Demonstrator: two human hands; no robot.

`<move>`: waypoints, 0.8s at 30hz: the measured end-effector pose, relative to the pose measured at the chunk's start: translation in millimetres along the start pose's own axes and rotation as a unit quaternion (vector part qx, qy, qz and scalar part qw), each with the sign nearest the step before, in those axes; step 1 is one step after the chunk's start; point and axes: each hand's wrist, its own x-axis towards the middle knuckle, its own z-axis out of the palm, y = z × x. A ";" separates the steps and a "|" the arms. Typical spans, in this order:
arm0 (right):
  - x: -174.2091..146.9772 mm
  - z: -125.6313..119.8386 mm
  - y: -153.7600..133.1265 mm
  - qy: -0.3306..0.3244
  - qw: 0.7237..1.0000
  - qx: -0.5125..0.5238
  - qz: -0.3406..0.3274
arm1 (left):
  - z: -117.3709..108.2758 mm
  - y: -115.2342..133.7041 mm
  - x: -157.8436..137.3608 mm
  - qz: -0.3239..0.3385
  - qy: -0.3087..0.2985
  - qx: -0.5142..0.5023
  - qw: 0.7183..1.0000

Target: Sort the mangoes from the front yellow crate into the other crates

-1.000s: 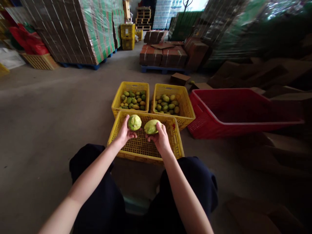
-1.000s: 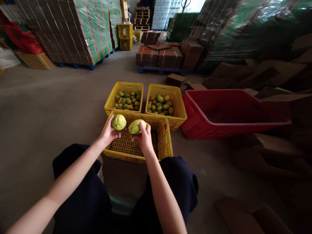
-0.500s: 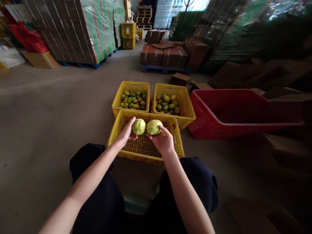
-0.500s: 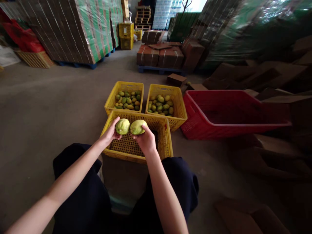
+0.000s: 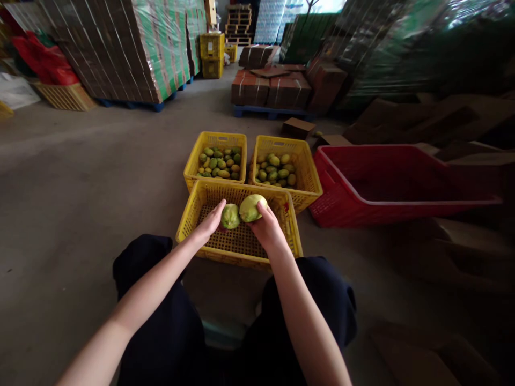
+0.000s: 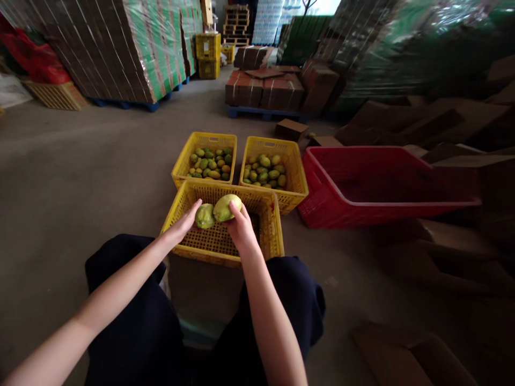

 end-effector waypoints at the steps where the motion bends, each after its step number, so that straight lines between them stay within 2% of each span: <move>1: -0.5 0.1 -1.4 -0.003 1.000 0.004 -0.012 | 1.2 1.8 -0.4 -0.023 -0.004 0.008 1.000; 4: -1.8 0.4 -4.6 0.024 0.998 0.006 -0.054 | 4.7 9.2 -2.2 -0.089 -0.026 0.015 0.996; 7: -4.6 1.5 -5.0 0.057 0.996 -0.041 -0.058 | 5.1 14.0 -2.3 -0.096 -0.024 0.001 0.995; 9: -7.0 2.1 -4.4 0.059 0.989 -0.117 -0.069 | 3.3 13.3 -0.8 -0.095 -0.005 0.007 0.995; 13: -9.4 -0.5 -3.4 0.051 0.938 -0.318 -0.128 | -1.3 8.5 2.1 -0.087 0.045 0.006 0.995; 16: -8.7 -2.3 -1.3 0.036 0.920 -0.374 -0.116 | -2.0 8.4 1.1 -0.072 0.072 0.002 0.995; 20: -7.7 2.1 5.6 0.034 0.934 -0.344 -0.085 | -0.4 12.6 -2.8 -0.030 0.074 0.007 0.997; 24: -4.6 6.7 11.7 0.038 0.967 -0.247 -0.050 | 0.2 16.4 -7.6 -0.011 0.022 0.034 0.999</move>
